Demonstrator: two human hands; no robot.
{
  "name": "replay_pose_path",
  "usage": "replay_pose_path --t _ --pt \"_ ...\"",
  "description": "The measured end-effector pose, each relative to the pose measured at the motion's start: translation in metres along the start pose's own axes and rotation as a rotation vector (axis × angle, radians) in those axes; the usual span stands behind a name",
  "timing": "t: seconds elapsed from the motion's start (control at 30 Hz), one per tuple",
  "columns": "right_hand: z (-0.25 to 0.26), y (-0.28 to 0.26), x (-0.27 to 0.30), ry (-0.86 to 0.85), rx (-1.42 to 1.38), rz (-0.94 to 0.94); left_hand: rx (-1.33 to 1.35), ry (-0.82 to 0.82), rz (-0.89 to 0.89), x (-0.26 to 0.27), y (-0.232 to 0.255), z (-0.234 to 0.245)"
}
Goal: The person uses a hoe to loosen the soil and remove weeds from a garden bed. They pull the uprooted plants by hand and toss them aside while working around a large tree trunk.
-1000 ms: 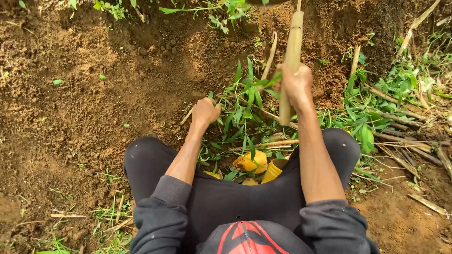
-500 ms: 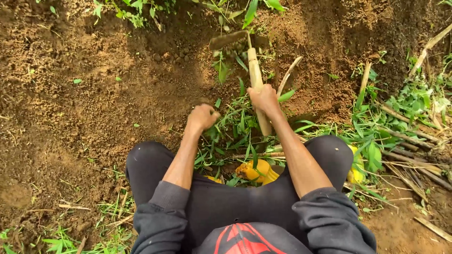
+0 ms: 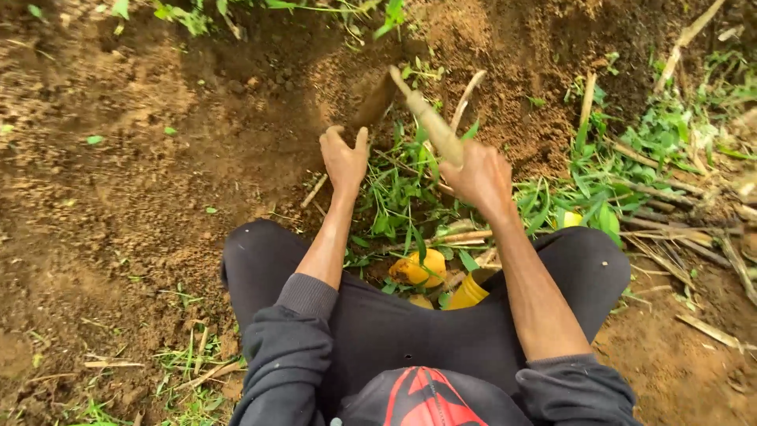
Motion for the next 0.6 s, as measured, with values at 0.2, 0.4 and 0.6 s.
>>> replay_pose_path --t 0.2,0.4,0.6 --pt "-0.056 0.069 -0.038 0.202 -0.511 -0.304 -0.397 -0.190 -0.672 0.079 0.086 -0.023" --pt "-0.138 0.128 -0.011 0.053 -0.639 -0.492 -0.821 -0.621 -0.981 0.149 -0.062 -0.116" --pt "-0.166 0.149 0.032 -0.210 -0.450 -0.681 -0.828 -1.085 -0.645 0.178 -0.173 -0.147"
Point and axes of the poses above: each hand's wrist, its own x-axis away from the middle knuckle, its own z-axis out of the back of the hand, y = z × x, the point moved 10 cm from there along -x, towards the middle knuckle, and after that the axes turned 15 degrees about y, right-handed, at the moved point
